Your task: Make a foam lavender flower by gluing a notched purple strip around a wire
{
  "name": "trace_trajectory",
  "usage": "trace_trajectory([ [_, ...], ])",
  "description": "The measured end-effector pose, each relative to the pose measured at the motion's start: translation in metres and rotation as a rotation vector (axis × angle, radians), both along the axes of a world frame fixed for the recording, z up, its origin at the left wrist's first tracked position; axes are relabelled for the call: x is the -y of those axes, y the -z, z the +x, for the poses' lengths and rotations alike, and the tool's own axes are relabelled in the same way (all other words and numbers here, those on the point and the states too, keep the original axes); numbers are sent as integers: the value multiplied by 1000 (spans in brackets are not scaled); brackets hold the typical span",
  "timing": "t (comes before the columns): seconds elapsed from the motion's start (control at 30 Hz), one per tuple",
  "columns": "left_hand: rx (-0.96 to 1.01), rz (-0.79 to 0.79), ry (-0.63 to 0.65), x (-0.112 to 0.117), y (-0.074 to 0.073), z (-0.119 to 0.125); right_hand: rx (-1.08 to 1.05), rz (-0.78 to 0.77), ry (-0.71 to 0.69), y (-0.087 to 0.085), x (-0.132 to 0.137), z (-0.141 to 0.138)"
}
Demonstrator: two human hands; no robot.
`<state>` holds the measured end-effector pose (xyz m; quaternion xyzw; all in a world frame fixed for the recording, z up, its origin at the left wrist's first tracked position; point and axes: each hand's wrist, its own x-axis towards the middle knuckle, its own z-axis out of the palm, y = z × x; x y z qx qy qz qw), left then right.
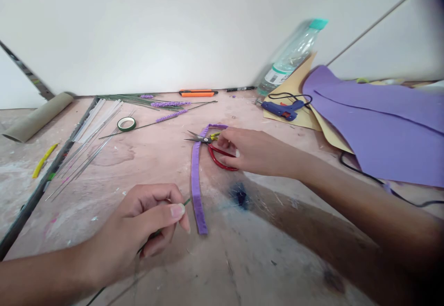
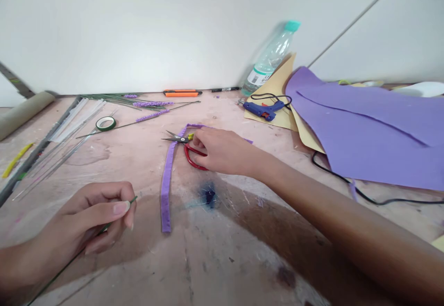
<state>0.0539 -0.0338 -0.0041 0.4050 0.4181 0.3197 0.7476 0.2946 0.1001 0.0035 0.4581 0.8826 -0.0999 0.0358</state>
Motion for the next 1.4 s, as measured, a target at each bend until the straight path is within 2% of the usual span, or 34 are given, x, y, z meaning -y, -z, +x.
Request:
trace_trajectory([
  [0.13,41,12,-10,1,-2,0,4,71,57,3,-4,-1],
  [0.27,57,48,-28,2,-5,0,16,-25,70,2,-11,4],
  [0.43,27,104,-72,4,-8,-4,-7,-57,108,-11,-15,14],
  [0.5,15,133,-99,5,-8,-5,-71,-120,111,-18,-12,15],
  [0.6,-1,173,-113,6,-8,-7,-314,-256,63,-26,3,8],
  [0.67,10,176,-76,7,-9,-7,-510,-261,26,-30,21,1],
  [0.77,52,162,-29,9,-13,-6,-605,-306,-69,-32,51,-7],
  [0.9,140,166,-81,11,-13,-5,-728,-184,-244,-26,77,-14],
  [1.03,165,148,-67,11,-11,-4,-774,-136,-361,-18,84,-18],
  [1.2,223,140,-15,13,-12,-5,-774,-141,-373,-19,86,-21],
  [1.4,186,270,-13,13,-8,-6,-736,-137,-347,-22,88,-22],
])
